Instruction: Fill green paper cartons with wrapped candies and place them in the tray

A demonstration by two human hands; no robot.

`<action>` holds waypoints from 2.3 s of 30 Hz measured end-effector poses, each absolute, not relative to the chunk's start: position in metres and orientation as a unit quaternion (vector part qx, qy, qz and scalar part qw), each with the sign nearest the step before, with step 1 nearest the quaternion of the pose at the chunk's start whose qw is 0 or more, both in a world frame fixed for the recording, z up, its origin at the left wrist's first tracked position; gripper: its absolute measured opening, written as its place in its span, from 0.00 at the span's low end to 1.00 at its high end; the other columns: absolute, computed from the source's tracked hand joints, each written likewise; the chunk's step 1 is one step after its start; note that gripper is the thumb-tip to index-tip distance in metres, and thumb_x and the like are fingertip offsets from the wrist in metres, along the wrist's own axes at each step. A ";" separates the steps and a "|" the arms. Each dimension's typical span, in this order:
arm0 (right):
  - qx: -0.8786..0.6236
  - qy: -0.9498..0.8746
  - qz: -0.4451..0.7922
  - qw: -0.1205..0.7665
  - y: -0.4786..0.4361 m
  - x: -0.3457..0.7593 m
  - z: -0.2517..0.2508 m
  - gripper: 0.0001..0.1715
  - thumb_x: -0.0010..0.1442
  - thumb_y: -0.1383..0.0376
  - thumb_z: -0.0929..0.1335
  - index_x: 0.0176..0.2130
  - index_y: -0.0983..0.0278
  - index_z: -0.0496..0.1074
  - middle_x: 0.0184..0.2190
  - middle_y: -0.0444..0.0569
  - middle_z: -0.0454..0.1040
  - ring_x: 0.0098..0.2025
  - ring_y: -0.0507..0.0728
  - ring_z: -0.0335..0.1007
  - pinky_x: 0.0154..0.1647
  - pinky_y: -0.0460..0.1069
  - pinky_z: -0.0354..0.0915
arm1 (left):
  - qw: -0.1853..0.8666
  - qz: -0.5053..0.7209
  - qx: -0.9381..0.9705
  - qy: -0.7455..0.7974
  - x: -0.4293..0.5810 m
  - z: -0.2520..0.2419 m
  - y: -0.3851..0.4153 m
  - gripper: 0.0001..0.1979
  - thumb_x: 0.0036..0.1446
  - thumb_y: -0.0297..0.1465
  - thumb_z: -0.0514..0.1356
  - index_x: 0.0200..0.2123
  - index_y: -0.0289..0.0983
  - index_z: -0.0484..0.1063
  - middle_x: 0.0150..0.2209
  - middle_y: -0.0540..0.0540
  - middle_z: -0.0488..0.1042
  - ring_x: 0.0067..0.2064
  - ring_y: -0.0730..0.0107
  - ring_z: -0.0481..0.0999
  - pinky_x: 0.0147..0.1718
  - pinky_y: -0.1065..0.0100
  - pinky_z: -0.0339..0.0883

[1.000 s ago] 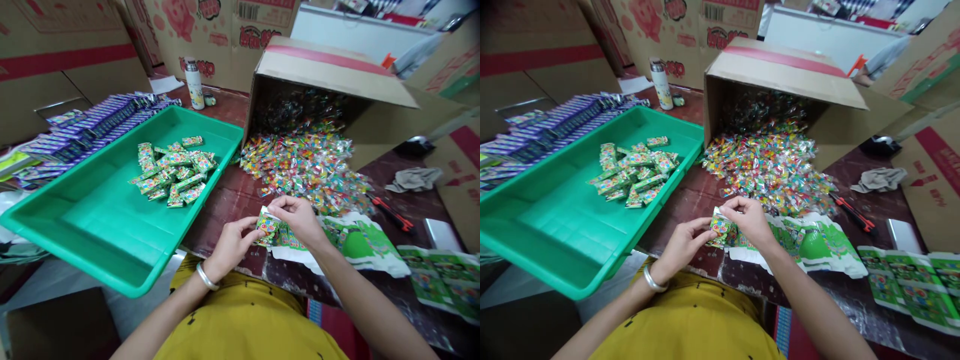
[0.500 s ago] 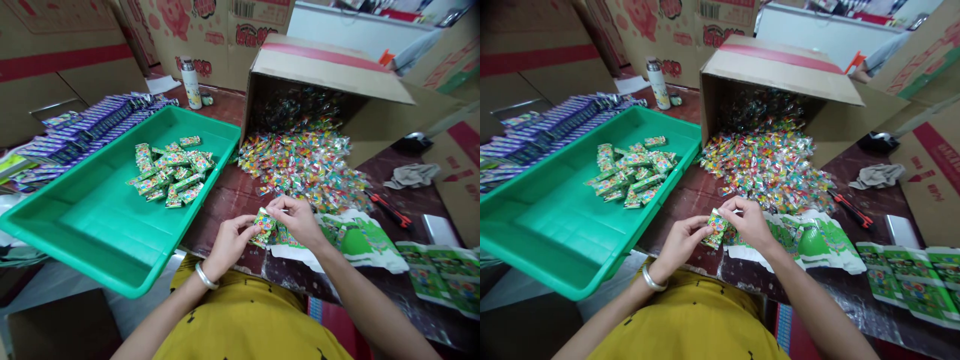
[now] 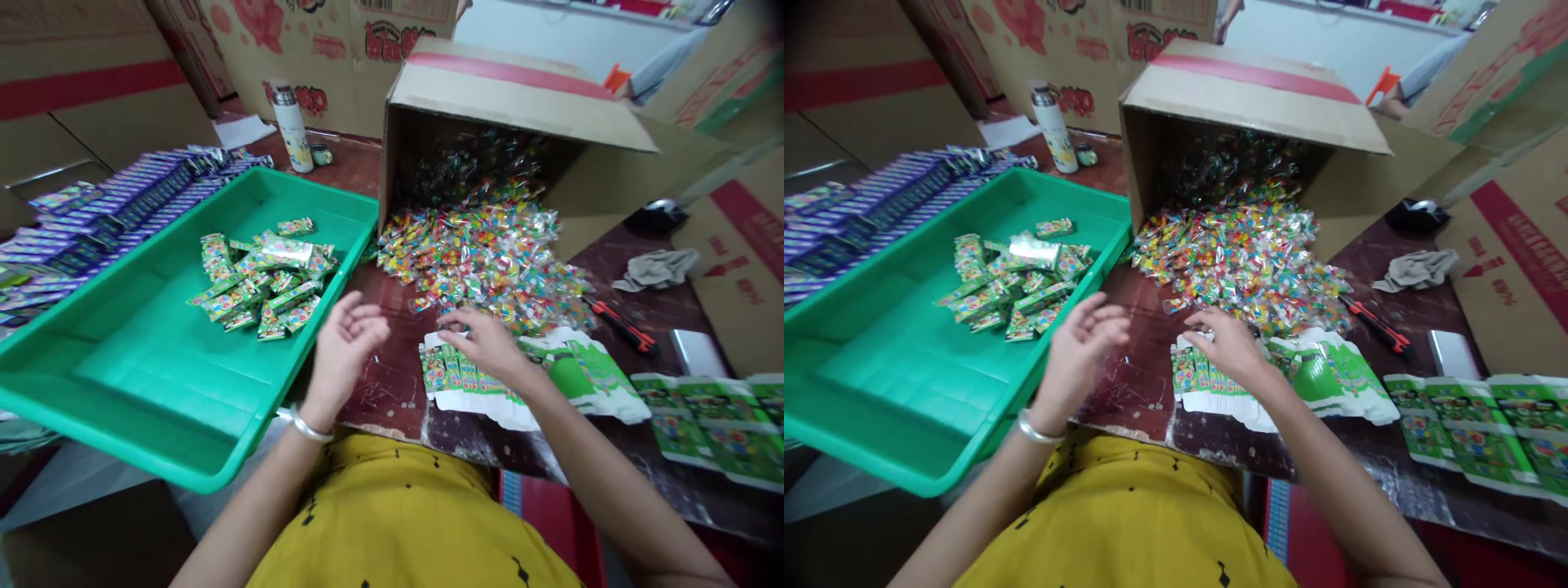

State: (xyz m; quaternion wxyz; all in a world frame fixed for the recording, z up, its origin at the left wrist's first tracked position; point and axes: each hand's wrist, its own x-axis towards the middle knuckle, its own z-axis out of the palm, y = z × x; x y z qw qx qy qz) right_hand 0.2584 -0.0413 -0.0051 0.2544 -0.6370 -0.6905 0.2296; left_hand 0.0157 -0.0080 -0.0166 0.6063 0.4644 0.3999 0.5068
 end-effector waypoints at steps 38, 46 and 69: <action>-0.545 -0.619 0.463 0.325 -0.067 0.224 0.030 0.15 0.56 0.58 0.74 0.32 0.62 0.67 0.20 0.37 0.67 0.21 0.49 0.62 0.21 0.44 0.55 | 0.759 0.294 0.513 0.273 0.025 -0.021 -0.042 0.18 0.56 0.35 0.65 0.49 0.36 0.77 0.42 0.44 0.79 0.41 0.65 0.75 0.40 0.69 0.66; -0.570 -0.521 0.412 0.483 -0.076 0.199 -0.009 0.11 0.57 0.58 0.73 0.38 0.61 0.73 0.35 0.46 0.77 0.37 0.56 0.73 0.35 0.48 0.69 | 0.685 0.432 0.440 0.387 0.038 -0.034 -0.045 0.13 0.54 0.37 0.66 0.39 0.34 0.78 0.35 0.47 0.79 0.34 0.69 0.74 0.34 0.70 0.68; -0.512 -0.512 0.361 0.588 -0.062 0.186 -0.017 0.10 0.60 0.61 0.70 0.40 0.58 0.65 0.41 0.49 0.73 0.45 0.58 0.72 0.47 0.53 0.69 | 0.619 0.472 0.507 0.370 0.033 -0.026 -0.047 0.17 0.56 0.29 0.64 0.46 0.40 0.63 0.42 0.48 0.71 0.40 0.71 0.76 0.38 0.71 0.72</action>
